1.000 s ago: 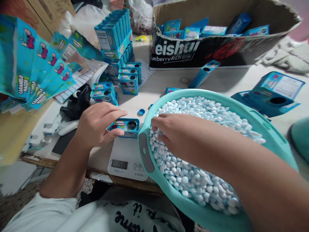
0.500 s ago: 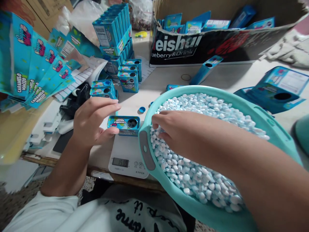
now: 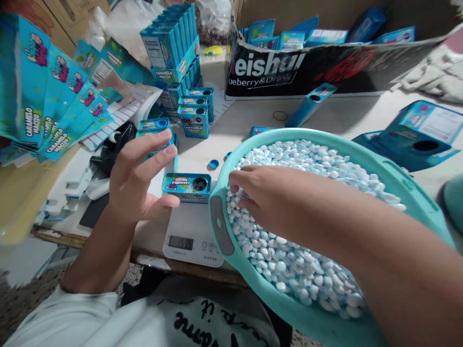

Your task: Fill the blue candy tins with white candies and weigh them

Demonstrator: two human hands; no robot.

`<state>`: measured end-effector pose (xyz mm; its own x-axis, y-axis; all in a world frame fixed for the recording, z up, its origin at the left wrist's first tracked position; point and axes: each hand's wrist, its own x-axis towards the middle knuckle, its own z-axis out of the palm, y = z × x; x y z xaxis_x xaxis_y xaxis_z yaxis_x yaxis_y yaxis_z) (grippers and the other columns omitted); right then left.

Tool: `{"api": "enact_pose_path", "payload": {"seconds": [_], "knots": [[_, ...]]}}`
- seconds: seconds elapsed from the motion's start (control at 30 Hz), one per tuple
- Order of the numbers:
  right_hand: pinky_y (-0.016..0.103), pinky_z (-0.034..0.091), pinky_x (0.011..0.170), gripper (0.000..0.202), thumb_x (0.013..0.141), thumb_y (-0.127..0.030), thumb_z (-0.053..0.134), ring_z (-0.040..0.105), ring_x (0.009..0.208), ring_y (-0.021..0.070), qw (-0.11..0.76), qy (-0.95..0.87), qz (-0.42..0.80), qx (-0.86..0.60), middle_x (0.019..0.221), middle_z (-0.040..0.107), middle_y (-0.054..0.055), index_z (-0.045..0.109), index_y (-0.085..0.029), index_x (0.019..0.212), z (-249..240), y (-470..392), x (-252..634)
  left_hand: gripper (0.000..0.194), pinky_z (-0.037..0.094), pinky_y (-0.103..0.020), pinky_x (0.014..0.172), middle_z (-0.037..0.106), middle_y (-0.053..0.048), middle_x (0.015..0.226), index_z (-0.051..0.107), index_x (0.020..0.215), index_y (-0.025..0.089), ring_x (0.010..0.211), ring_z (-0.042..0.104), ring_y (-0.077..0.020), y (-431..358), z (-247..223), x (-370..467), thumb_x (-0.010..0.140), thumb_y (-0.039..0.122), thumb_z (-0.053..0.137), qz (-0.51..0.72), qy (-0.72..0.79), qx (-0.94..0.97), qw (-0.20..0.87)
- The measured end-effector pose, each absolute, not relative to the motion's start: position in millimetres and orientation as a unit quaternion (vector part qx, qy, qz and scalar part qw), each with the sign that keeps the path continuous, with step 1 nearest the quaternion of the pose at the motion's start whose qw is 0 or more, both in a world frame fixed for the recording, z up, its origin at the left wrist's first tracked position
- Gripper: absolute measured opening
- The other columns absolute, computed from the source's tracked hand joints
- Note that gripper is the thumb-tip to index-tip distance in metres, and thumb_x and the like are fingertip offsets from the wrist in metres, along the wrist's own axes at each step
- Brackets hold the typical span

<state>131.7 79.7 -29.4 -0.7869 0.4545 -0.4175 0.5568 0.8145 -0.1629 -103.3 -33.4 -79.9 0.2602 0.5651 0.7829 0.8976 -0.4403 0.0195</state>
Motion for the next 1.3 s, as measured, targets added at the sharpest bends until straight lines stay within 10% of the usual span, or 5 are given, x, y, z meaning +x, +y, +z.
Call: {"api": "enact_pose_path", "payload": {"seconds": [1.3], "knots": [[0.045,0.046,0.076,0.016,0.099,-0.030,0.041,0.066,0.087,0.0304,0.166,0.938,-0.149,0.264,0.104,0.070,0.011,0.056,-0.025,0.100,-30.9,81.0,134.6,0.050,0.057,-0.038,0.094,0.074,-0.009,0.125,0.058,0.136,0.025,0.116,0.071,-0.0241,-29.7,-82.2,-104.2,0.107,0.061,0.040,-0.375,-0.461,-0.768,0.238]]}}
